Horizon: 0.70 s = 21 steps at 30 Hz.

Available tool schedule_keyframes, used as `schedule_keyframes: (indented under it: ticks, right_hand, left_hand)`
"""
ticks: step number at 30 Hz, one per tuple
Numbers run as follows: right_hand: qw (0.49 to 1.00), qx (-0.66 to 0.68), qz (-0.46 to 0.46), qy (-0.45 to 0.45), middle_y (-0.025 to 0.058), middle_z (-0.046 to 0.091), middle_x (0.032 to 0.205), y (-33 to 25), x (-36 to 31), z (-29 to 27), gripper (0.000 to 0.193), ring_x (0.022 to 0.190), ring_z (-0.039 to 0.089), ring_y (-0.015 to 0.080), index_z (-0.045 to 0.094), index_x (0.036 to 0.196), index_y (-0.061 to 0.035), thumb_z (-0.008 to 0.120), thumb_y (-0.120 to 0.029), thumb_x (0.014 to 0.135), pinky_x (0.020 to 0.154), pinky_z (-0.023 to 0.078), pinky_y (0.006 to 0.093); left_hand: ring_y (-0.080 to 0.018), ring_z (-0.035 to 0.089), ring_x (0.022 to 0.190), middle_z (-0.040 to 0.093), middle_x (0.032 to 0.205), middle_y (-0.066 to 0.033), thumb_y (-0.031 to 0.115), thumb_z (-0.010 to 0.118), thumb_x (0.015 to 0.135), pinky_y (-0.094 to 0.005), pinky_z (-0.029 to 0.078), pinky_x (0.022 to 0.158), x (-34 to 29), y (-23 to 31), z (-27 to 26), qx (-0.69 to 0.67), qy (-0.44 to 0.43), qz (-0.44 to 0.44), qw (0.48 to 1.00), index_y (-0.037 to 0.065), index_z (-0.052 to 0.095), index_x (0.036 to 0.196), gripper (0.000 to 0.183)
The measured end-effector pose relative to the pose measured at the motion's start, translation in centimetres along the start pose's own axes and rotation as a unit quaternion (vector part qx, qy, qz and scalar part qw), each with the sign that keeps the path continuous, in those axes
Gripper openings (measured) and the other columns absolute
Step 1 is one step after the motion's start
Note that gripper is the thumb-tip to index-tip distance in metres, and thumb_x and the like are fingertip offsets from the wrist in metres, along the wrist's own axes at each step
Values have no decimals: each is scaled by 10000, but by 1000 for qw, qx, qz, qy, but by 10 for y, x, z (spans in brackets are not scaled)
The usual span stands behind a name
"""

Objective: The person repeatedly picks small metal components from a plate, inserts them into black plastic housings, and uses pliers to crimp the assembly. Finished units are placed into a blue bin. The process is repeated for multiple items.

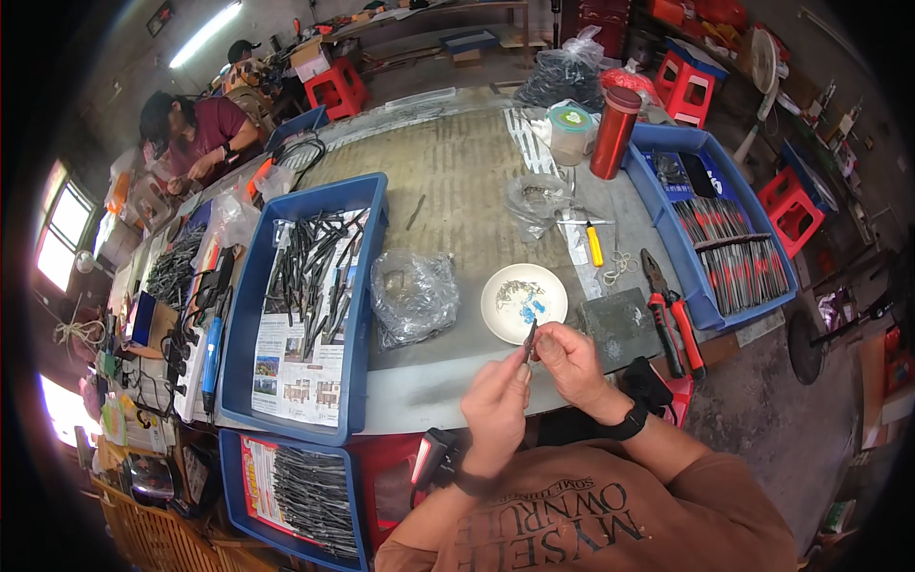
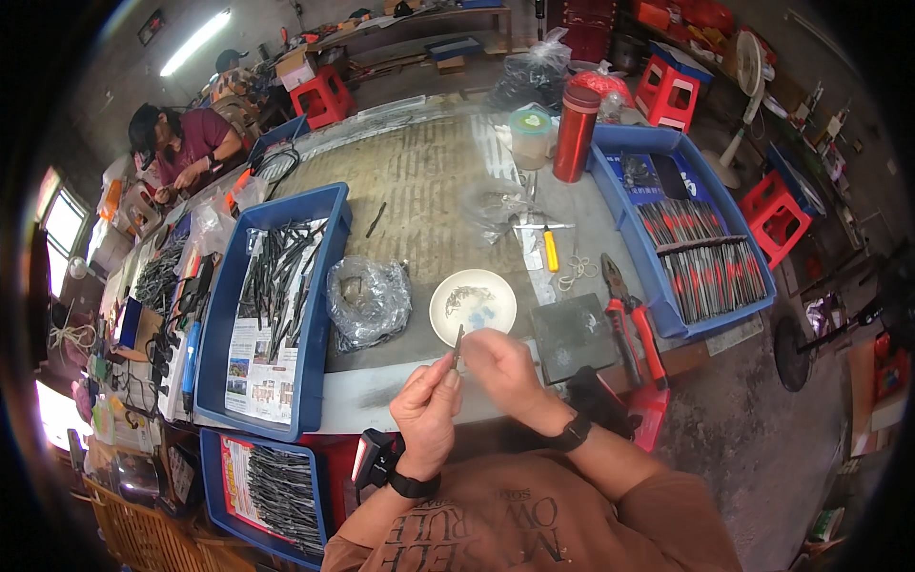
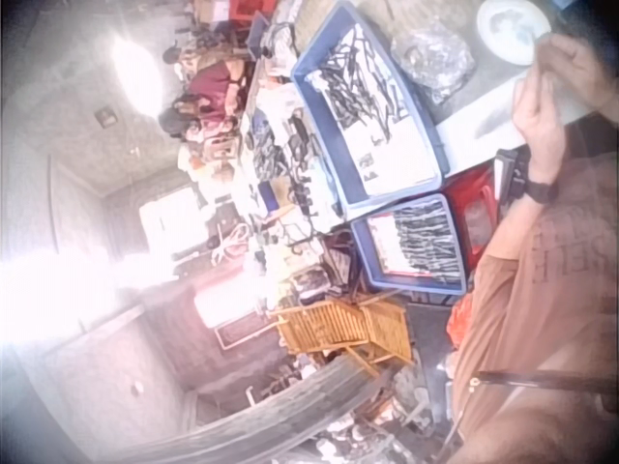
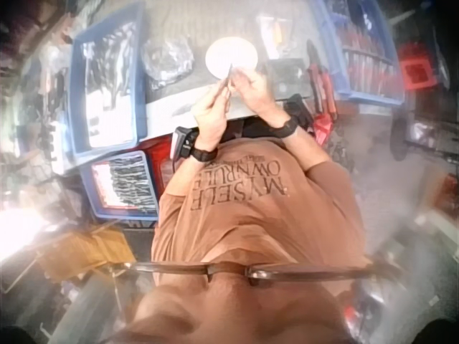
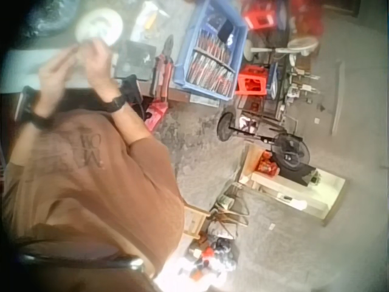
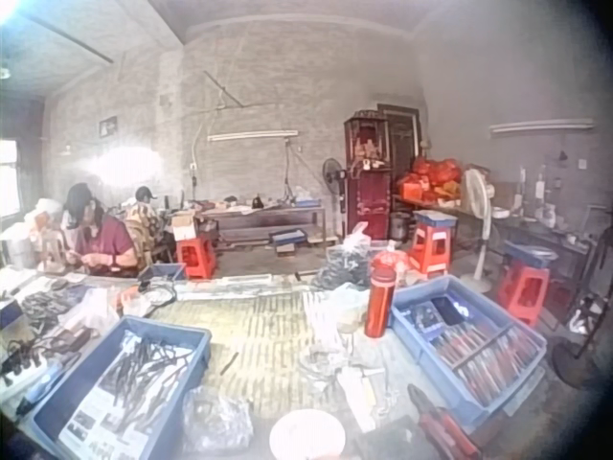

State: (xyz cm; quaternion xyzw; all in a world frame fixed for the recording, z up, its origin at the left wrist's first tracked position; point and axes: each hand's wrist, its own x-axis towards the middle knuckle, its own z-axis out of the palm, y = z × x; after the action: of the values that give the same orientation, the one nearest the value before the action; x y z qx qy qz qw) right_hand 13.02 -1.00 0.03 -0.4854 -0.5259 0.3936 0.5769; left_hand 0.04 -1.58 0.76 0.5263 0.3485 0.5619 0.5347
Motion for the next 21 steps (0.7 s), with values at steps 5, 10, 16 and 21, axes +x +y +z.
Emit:
schedule_keyframes:
  ticks: [5,10,16,21]
  right_hand:
    - [995,-88,-44,-7,8,564,789,1,4,-4,285,688,493,62,571,865,3,553,-280,886,604,418,204]
    - [995,61,44,60,2,560,788,-4,6,-9,199,709,491,64,572,870,-2,561,-200,884,657,410,202]
    - [997,-51,-14,49,52,593,731,-4,6,-5,127,672,540,95,583,877,7,615,-84,795,599,447,245]
    - [992,-97,-77,32,29,566,747,-8,1,-2,105,627,495,90,570,825,5,613,-91,812,561,414,225]
  left_hand:
    - [-50,448,568,525,755,-15,-53,563,824,-185,348,464,-2,2,-1,-1,1,0,1000,-10,615,1059,245]
    - [-52,451,568,528,755,-17,-57,565,820,-185,350,463,-2,3,0,-16,10,-4,1000,-8,620,1052,243]
    - [-49,445,564,532,761,-15,-58,565,819,-181,346,463,-3,3,1,13,3,14,1000,-6,619,1057,249]
    - [-43,439,566,535,762,-10,-51,572,819,-179,341,463,0,0,-1,-15,15,-4,1000,-1,618,1064,254]
